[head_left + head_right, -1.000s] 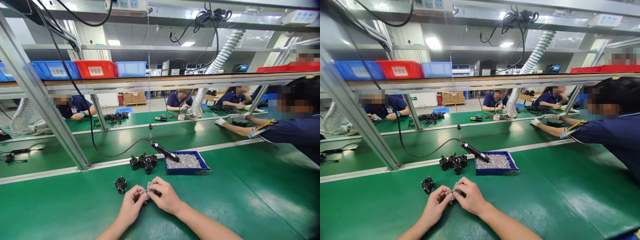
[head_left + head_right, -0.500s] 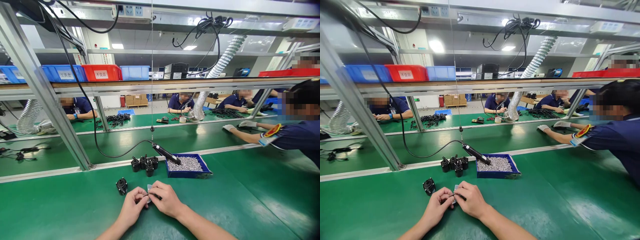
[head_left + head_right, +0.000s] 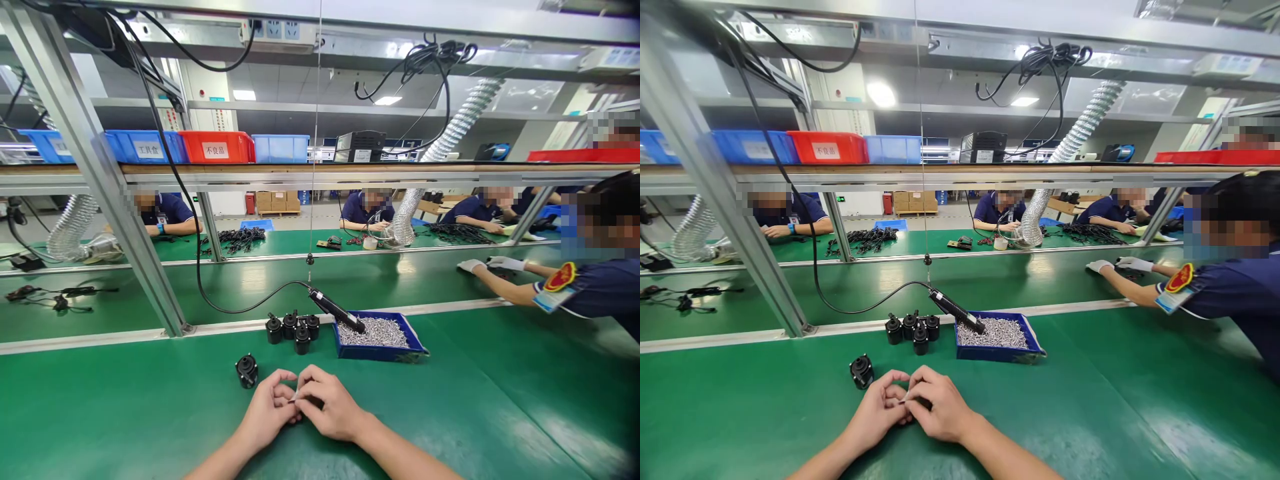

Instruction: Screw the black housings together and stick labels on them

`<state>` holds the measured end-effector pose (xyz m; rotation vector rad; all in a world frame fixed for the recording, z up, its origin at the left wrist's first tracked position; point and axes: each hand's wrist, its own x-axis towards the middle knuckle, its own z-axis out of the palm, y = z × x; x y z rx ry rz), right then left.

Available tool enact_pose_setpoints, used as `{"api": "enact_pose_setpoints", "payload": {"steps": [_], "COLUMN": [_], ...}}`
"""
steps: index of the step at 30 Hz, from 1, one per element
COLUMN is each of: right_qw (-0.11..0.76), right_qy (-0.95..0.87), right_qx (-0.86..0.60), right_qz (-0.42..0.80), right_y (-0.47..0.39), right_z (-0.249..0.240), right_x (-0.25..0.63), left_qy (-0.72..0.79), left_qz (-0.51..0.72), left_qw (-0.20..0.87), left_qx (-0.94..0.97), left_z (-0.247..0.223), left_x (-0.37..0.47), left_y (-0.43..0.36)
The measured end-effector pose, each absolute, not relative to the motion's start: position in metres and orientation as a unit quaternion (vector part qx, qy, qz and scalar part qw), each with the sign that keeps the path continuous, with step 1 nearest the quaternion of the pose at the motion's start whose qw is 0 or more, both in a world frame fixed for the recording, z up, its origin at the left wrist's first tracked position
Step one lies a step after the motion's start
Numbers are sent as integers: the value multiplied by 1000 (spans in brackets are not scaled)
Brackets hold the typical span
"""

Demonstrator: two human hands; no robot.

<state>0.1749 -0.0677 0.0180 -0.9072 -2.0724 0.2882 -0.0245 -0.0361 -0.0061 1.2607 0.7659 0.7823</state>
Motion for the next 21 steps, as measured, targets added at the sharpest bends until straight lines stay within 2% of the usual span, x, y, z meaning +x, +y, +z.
{"api": "enact_pose_setpoints", "payload": {"steps": [2, 4, 10, 21], "right_qw": [462, 474, 448, 348], "right_qy": [-788, -773, -742, -803], "right_qx": [-351, -348, -448, -450], "right_qz": [206, 237, 218, 178], "right_y": [-67, -65, -54, -61], "right_z": [15, 13, 13, 16], "right_x": [177, 179, 187, 175], "left_qy": [344, 357, 364, 355], "left_qz": [329, 311, 337, 350], "left_qw": [674, 674, 675, 644], "left_qx": [566, 567, 545, 581], "left_z": [-5, -5, -6, -12], "left_x": [-24, -23, -22, -19], "left_y": [-37, -38, -40, -44]}}
